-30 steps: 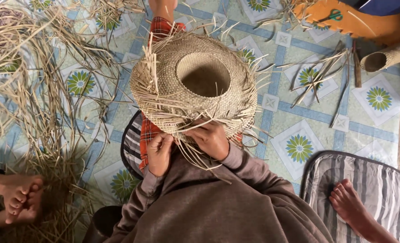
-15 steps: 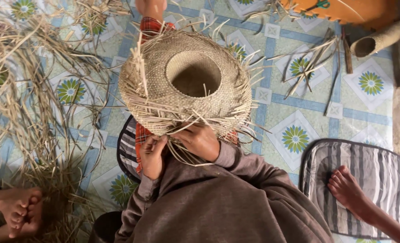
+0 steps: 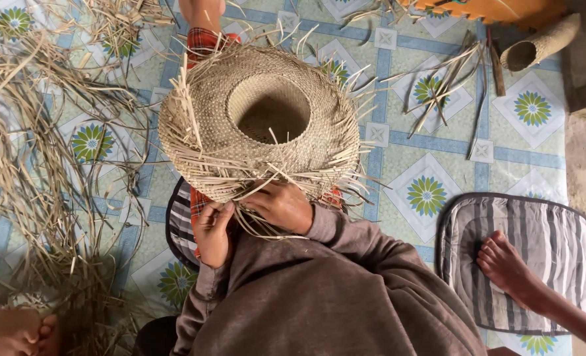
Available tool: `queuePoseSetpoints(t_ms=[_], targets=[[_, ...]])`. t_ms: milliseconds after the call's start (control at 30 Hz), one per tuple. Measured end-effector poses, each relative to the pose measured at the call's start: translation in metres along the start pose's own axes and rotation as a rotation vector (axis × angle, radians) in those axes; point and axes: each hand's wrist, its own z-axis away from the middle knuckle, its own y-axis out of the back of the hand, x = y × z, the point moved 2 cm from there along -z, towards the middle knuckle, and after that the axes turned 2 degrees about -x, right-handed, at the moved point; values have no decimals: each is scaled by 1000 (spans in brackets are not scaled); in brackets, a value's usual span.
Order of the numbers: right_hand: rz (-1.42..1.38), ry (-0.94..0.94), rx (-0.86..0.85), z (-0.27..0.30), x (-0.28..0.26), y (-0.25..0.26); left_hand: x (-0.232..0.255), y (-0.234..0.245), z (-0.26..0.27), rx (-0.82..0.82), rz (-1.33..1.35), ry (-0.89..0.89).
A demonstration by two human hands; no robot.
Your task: Finishing a handmade straw hat by weaving and tucking in loose straw ends around the brim.
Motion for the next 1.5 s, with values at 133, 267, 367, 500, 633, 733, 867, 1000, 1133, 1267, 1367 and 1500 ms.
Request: queuePoseSetpoints(t_ms=[133, 267, 367, 500, 633, 733, 867, 1000, 1133, 1267, 1367, 1500], targets=[[6, 43, 40, -21, -16, 18, -23, 6, 2, 87, 61, -17], [151, 241, -81, -48, -38, 32, -1, 8, -1, 224, 94, -47], [177, 263, -107, -69, -50, 40, 17, 7, -11, 259, 112, -61], [80, 192, -167, -57, -35, 11, 3, 26, -25, 205, 141, -59], [87, 181, -5, -48, -28, 22, -20, 23, -21, 175, 133, -57], [41, 167, -67, -40, -17, 25, -28, 26, -21, 199, 13, -50], [92, -7, 19, -28, 4, 16, -5, 19, -23, -109, -335, -109], [50, -99, 135, -33, 10, 25, 37, 9, -28, -357, -210, -140], [-23, -62, 124, -41, 8, 25, 117, 24, -19, -511, -148, -67], [-127, -118, 116, -45, 3, 33, 166, 32, -3, -815, 63, -284], [-232, -98, 92, -40, 18, 27, 162, 34, -11, -760, 327, -461], [-312, -37, 48, -32, 24, 36, 139, 40, -39, -357, -137, -615]])
